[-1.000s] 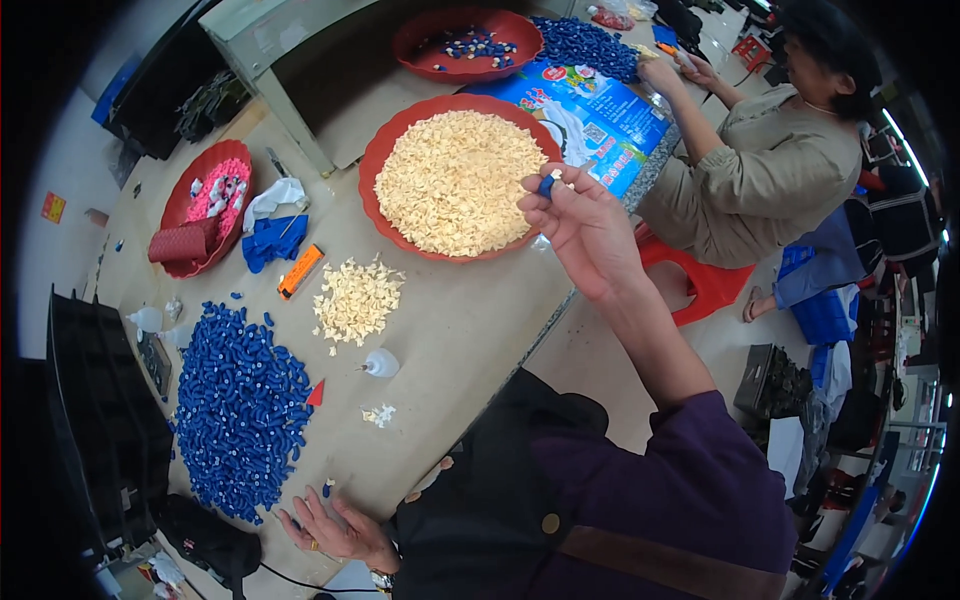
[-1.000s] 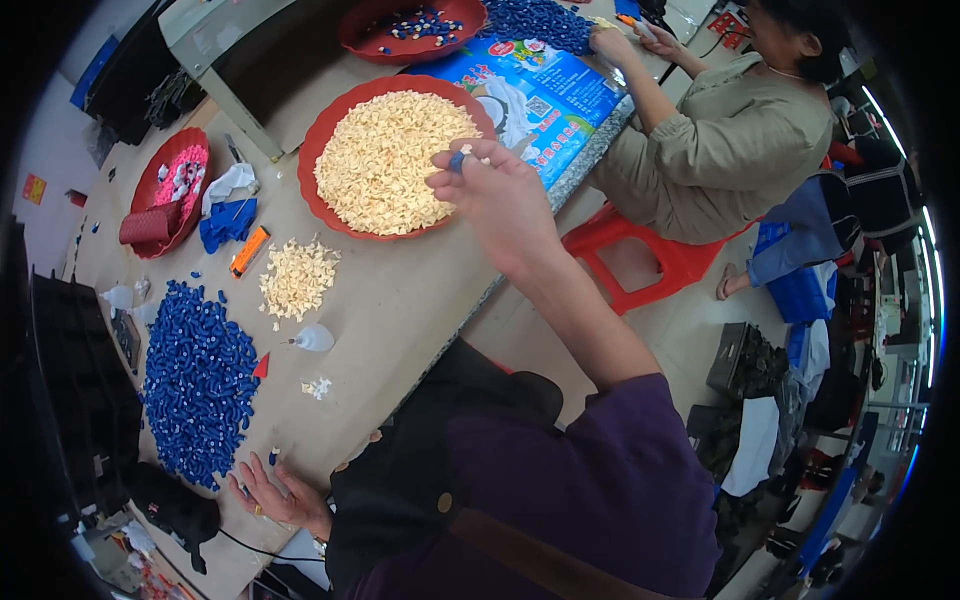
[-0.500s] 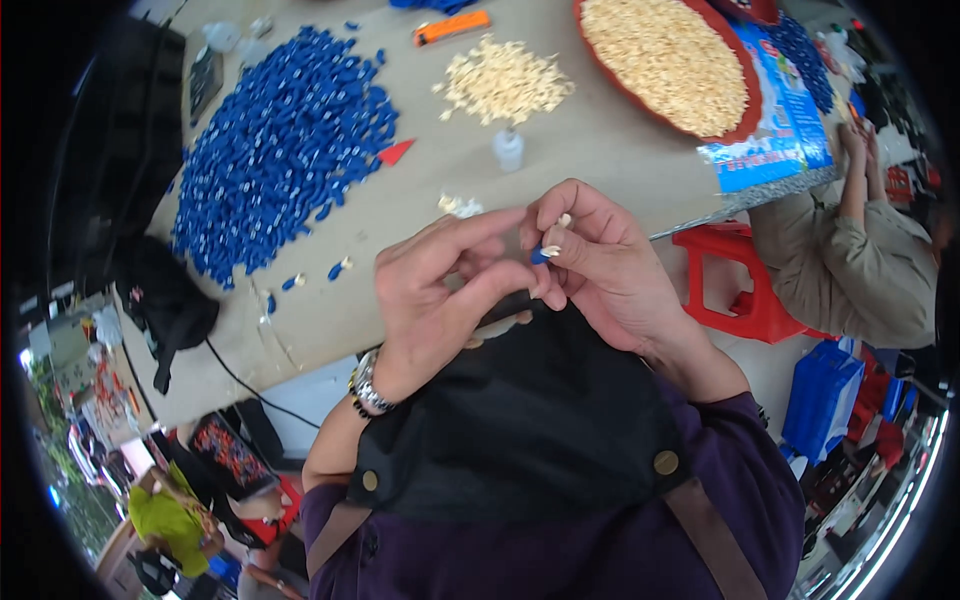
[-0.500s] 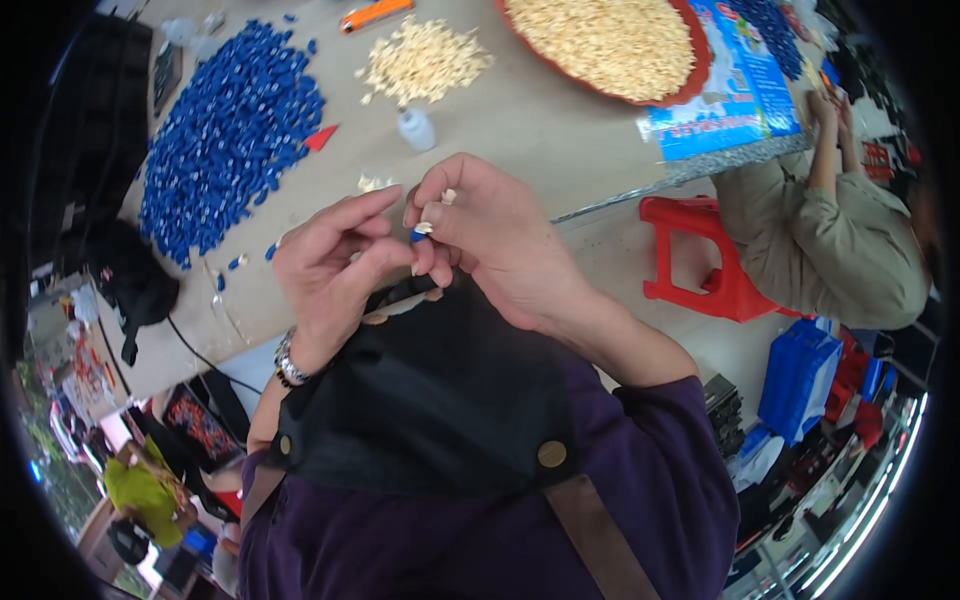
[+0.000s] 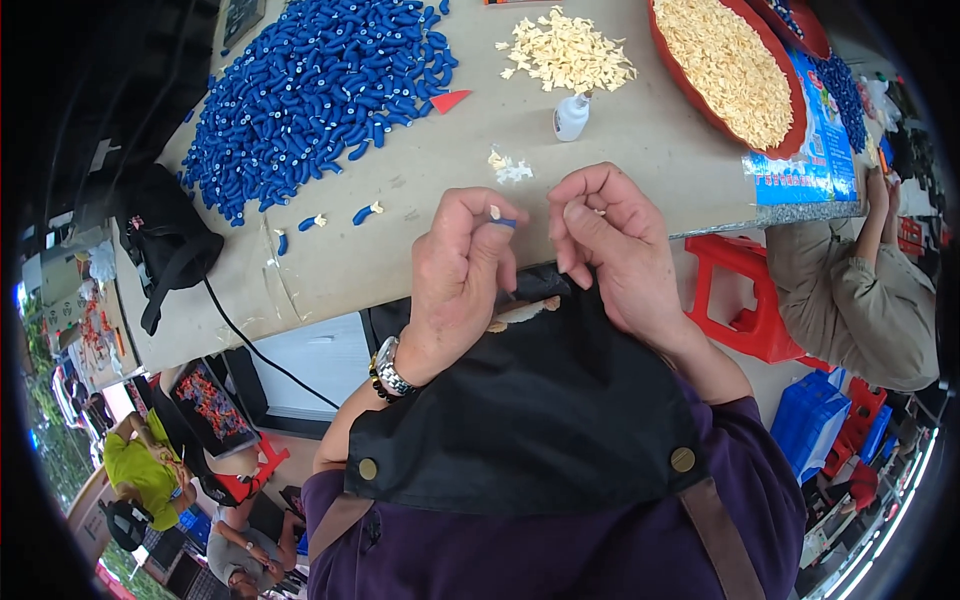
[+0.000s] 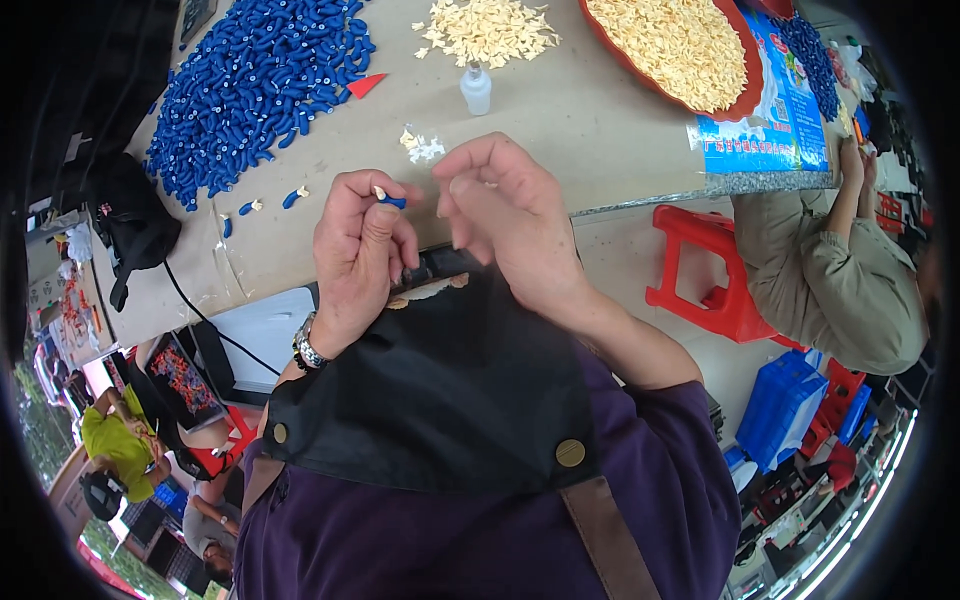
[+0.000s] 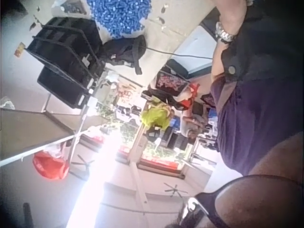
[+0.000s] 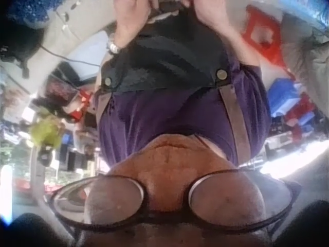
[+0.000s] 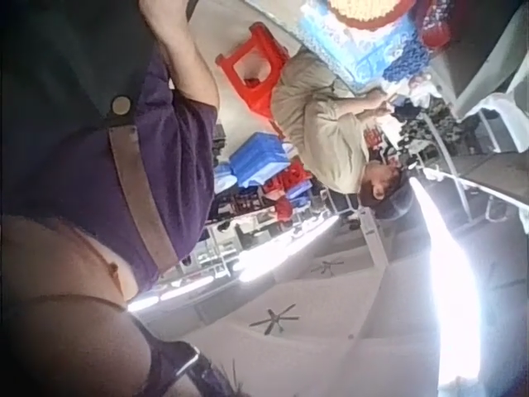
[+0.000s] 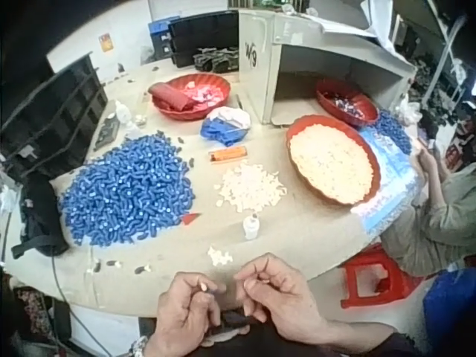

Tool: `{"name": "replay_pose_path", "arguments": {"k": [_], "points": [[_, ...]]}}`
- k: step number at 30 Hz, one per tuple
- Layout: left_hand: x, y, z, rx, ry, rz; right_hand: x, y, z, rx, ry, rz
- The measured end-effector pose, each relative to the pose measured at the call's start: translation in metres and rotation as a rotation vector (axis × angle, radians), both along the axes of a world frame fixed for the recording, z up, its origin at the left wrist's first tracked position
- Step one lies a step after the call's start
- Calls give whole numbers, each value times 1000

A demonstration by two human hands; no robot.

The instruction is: The person applies glue to small white components using a glue applicator, then attaches the glued components to blue curved plastic pieces by hand.

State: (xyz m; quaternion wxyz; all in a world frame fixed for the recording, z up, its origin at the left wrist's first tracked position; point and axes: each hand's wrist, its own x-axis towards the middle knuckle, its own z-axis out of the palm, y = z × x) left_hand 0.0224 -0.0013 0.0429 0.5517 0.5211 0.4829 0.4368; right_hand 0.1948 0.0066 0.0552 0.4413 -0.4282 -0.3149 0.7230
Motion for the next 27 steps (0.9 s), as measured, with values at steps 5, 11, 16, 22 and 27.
{"name": "replay_pose_path", "arguments": {"k": [5,11,16,22,27], "points": [[2,1,0,111,235,-70,-7,0,6,126,-303,23],[0,7,-5,445,539,-115,-5,5,3,397,-588,65],[2,9,-6,485,482,-106,0,7,0,122,-427,89],[5,12,-10,575,457,-101,4,7,2,-3,-242,138],[3,13,-12,594,457,-133,10,12,-4,247,-414,249]]}}
